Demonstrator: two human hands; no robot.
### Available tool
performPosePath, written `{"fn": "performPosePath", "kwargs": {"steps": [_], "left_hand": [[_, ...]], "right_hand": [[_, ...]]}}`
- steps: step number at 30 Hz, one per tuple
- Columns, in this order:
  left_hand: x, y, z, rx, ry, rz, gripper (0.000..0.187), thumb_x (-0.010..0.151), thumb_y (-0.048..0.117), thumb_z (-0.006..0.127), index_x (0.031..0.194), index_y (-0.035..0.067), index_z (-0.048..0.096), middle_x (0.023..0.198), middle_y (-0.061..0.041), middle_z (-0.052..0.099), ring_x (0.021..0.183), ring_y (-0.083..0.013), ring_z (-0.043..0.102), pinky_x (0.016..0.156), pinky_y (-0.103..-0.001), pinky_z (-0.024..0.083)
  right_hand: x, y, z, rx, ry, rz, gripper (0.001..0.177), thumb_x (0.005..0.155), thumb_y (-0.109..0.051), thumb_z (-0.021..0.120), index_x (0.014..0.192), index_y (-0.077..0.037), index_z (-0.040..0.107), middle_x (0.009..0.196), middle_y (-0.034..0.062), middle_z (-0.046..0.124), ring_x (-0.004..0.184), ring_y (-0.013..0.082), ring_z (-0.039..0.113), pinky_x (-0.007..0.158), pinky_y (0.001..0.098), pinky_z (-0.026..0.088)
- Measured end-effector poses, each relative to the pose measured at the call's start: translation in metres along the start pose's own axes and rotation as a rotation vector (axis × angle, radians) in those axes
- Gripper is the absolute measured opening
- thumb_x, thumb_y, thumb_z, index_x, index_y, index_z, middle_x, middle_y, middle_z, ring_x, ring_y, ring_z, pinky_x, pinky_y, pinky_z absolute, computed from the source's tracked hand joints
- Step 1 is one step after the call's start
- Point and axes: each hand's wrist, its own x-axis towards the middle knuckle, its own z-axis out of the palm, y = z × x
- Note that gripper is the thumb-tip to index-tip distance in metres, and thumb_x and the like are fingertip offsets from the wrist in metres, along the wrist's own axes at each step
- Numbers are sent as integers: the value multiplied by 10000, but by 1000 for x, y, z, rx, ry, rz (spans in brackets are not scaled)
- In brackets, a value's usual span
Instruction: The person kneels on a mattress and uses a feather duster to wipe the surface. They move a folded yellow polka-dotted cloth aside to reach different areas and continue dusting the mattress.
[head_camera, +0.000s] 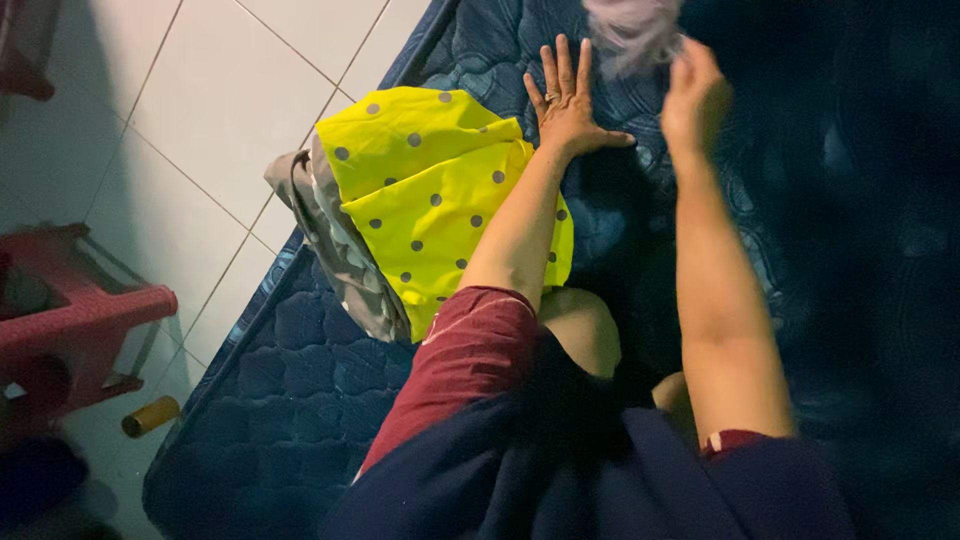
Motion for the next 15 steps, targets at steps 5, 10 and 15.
{"fn": "performPosePath", "kwargs": {"steps": [5,10,15], "left_hand": [[-2,3,-3,10,-40,-14,1634,420,754,928,1597,217,-70,1686,-145,-176,1560,-365,-215,1248,-644,-128],[-3,4,-8,27,-110,-40,1626,448,765,919,1606,218,-82,1694,-140,-185,1568,-361,-219,1255,-635,-139],[-2,4,-9,11,-84,-25,1626,441,765,918,1600,215,-82,1693,-139,-175,1567,-358,-216,1251,-639,-143]], "right_hand": [[-7,70,-59,285,230,-129,382,1167,-100,438,1542,-42,488,1566,193,569,1413,318,604,1162,448,529],[10,166,-108,351,552,126,467,1116,-155,403,1567,-67,488,1584,202,520,1442,323,537,1169,479,452],[27,193,-108,689,676,523,548,1024,-287,286,1512,-105,459,1573,210,426,1362,376,553,1038,514,537]]}}
